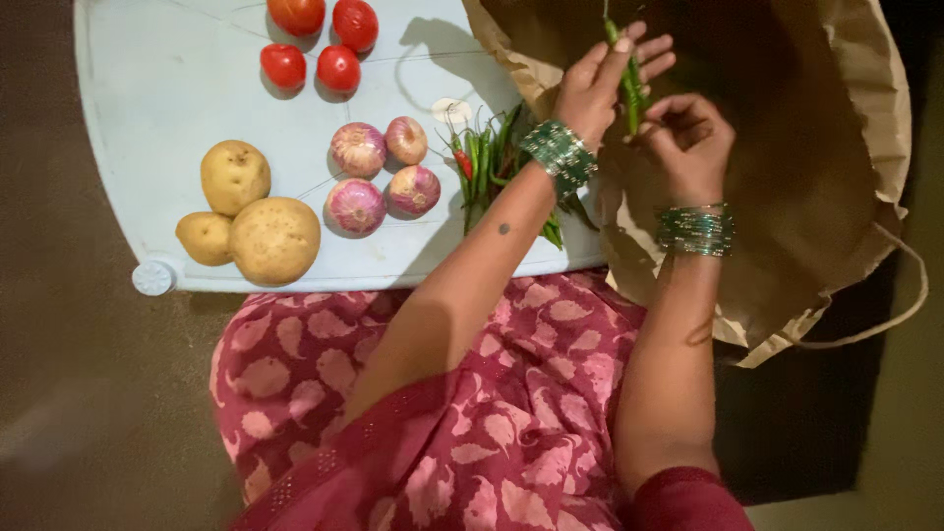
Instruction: The person sorts vegetables by picking green chilies and tomatoes from a paper bag and placing them onto a small table.
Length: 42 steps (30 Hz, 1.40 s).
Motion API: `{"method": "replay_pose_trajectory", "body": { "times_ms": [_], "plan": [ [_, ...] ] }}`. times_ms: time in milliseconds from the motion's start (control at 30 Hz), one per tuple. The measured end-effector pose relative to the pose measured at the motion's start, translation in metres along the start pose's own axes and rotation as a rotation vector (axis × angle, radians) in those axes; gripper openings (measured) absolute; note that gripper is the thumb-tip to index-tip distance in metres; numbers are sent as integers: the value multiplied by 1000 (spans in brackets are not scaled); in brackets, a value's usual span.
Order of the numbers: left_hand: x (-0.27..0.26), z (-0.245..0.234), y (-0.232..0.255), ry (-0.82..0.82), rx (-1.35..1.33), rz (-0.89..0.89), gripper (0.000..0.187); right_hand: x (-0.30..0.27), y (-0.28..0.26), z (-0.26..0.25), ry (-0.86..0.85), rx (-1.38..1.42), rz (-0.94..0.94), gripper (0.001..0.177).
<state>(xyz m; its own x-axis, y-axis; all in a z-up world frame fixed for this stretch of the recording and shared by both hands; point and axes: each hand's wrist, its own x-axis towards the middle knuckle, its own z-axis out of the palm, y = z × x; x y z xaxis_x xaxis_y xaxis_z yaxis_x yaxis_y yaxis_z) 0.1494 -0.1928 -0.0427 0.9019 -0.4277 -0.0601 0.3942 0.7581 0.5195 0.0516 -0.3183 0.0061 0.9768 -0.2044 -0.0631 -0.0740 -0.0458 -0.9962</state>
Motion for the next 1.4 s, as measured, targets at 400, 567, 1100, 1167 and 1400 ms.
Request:
{"method": "replay_pose_trajectory", "body": {
  "times_ms": [400,567,1100,1167,1400],
  "plan": [
    [-159,-9,118,193,173,19,32,-38,-65,115,-542,-42,281,32],
    [-205,-13,160,209,390,56,38,-60,-83,160,-633,-103,376,22],
    [-250,-39,156,190,231,74,34,-115,-101,204,-476,-374,209,39],
    [-250,-35,145,222,289,56,35,-130,-99,215,-322,-519,274,55],
    [-238,-56,133,326,357,34,43,-129,-50,217,-316,-582,-126,43]
  ]
}}
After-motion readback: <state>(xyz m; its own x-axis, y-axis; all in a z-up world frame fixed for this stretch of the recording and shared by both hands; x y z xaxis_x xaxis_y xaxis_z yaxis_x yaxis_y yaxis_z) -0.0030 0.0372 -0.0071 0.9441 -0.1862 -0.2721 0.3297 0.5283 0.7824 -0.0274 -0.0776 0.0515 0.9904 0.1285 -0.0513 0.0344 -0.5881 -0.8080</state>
